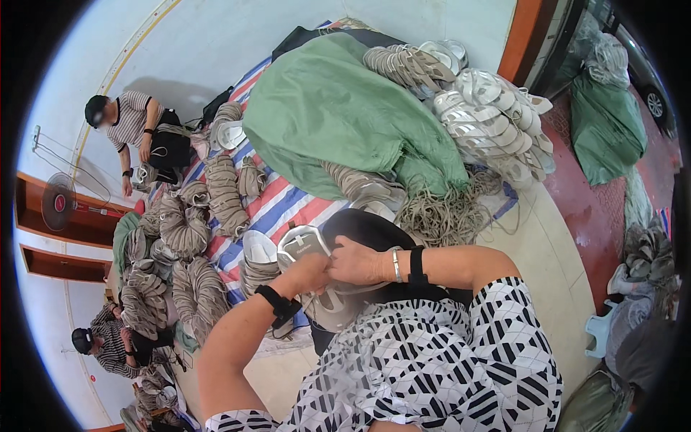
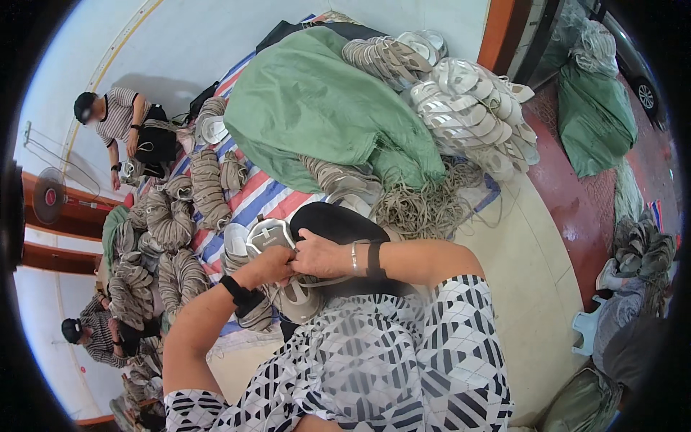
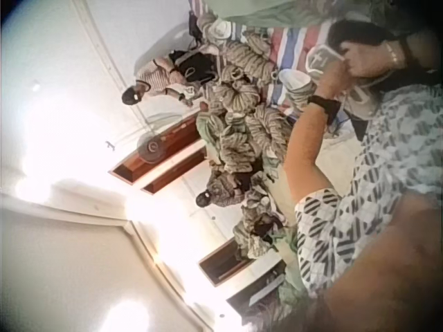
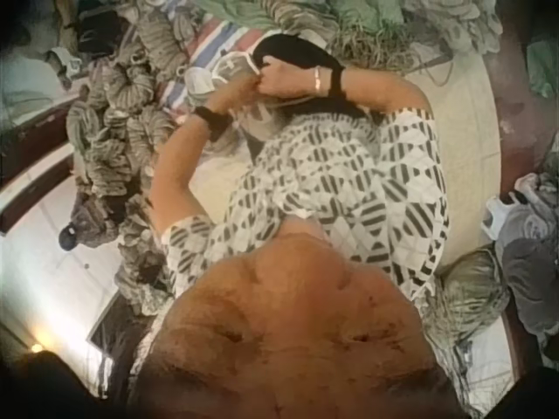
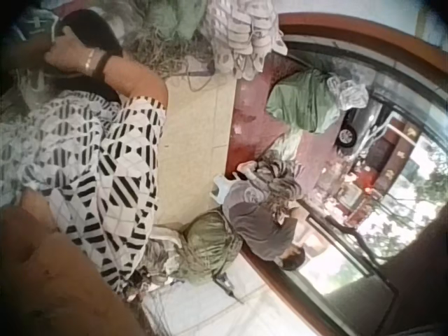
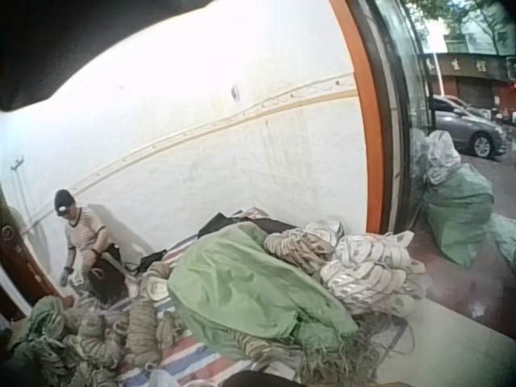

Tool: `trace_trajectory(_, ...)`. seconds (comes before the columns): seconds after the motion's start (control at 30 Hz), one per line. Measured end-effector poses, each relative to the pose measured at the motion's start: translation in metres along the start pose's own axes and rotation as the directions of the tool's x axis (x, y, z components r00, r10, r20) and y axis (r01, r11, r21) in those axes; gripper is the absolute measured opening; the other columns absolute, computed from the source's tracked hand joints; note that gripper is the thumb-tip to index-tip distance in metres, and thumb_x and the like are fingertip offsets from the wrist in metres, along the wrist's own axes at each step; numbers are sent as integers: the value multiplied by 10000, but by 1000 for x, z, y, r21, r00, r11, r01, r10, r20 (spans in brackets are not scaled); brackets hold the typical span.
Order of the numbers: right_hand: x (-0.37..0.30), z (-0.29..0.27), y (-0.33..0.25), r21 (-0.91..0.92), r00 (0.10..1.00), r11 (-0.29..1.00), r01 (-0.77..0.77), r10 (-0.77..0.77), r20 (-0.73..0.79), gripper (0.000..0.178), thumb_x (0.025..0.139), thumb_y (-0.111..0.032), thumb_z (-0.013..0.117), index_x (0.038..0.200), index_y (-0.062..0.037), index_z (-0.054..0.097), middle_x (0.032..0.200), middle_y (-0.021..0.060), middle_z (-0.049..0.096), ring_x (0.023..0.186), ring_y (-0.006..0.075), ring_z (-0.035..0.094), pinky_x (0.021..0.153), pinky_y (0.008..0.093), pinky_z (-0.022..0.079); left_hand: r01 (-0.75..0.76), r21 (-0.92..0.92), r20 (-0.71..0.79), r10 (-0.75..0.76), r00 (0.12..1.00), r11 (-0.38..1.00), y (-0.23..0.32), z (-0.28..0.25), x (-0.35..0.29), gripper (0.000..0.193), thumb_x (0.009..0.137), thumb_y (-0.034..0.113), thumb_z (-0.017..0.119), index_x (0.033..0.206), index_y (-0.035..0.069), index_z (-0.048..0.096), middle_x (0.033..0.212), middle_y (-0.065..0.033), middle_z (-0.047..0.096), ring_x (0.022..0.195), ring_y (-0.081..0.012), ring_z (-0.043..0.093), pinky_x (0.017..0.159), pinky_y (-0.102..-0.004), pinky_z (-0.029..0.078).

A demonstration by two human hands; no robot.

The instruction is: The person sits on the floor and threads a long beige lace through the eyelets of a single beige sneaker. They pull the lace tight and arrange it across the shoe's tongue, repeating the process for multiple eyelets. The person works on one shoe at a time, surrounded by piles of similar footwear.

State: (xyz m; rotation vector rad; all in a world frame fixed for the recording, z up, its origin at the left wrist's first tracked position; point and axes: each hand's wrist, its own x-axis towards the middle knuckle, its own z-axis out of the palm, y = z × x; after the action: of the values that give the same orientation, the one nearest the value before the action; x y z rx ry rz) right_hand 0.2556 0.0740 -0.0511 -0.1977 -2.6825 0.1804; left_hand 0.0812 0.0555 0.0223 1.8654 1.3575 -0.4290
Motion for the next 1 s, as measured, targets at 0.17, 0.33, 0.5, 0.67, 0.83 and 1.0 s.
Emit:
trace_trajectory(0.17, -2, -1, 0, 47, 998, 997, -59, 61, -36, 85, 812, -225, 572, 757, -161, 584, 699, 11, 584, 762, 195, 570, 837, 413, 373, -36, -110, -252, 7, 968, 993, -8, 16, -14, 240, 803, 274, 593, 801, 41, 652, 629, -129, 642, 654, -344, 638, 651, -437, 493)
trace_trajectory(0.33, 2, -12, 2, 105, 999, 993, -46, 47, 0, 125, 799, -272, 635, 801, -153, 598, 708, 31, 579, 760, 207, 569, 821, 417, 387, -122, -571, -542, -261, 799, 812, -12, 23, -27, 268, 868, 265, 597, 795, 7, 612, 591, -72, 604, 515, -192, 569, 509, -333, 439)
trace_trajectory(0.5, 41, -28, 9, 474, 944, 851, -226, 311, -109, 162, 845, -243, 581, 830, -89, 627, 747, 52, 617, 738, 219, 596, 722, 381, 457, -347, -715, -670, -455, 587, 607, -13, 38, -62, 174, 932, 163, 572, 872, 2, 599, 584, 30, 525, 514, -41, 466, 466, -207, 364)
trace_trajectory(0.67, 73, -19, -12, 916, 845, -221, -335, 361, 395, 223, 930, -233, 537, 879, -40, 636, 696, 20, 582, 662, 108, 569, 584, 266, 446, -496, -630, -776, -464, 427, 597, -6, 52, -46, 155, 938, 136, 550, 898, -11, 580, 649, 16, 548, 555, -42, 482, 501, -201, 381)
trace_trajectory(0.83, 21, -34, 10, 917, 898, 262, -301, 402, 180, 215, 923, -192, 536, 855, -11, 629, 729, 8, 569, 621, 82, 519, 555, 238, 429, -465, -515, -856, -456, 242, 720, -25, 97, -20, 169, 956, 141, 510, 1025, -2, 568, 740, 11, 565, 639, -38, 485, 552, -197, 380)
trace_trajectory(1.0, -180, -131, 147, 988, 365, -147, -41, 918, 152, 267, 932, -114, 492, 1178, -35, 558, 711, -73, 428, 586, 25, 408, 528, 174, 363, -483, -747, -658, -606, 446, 457, -10, 105, -41, 226, 991, 114, 448, 1184, 25, 525, 864, -4, 592, 809, -69, 530, 725, -200, 413)
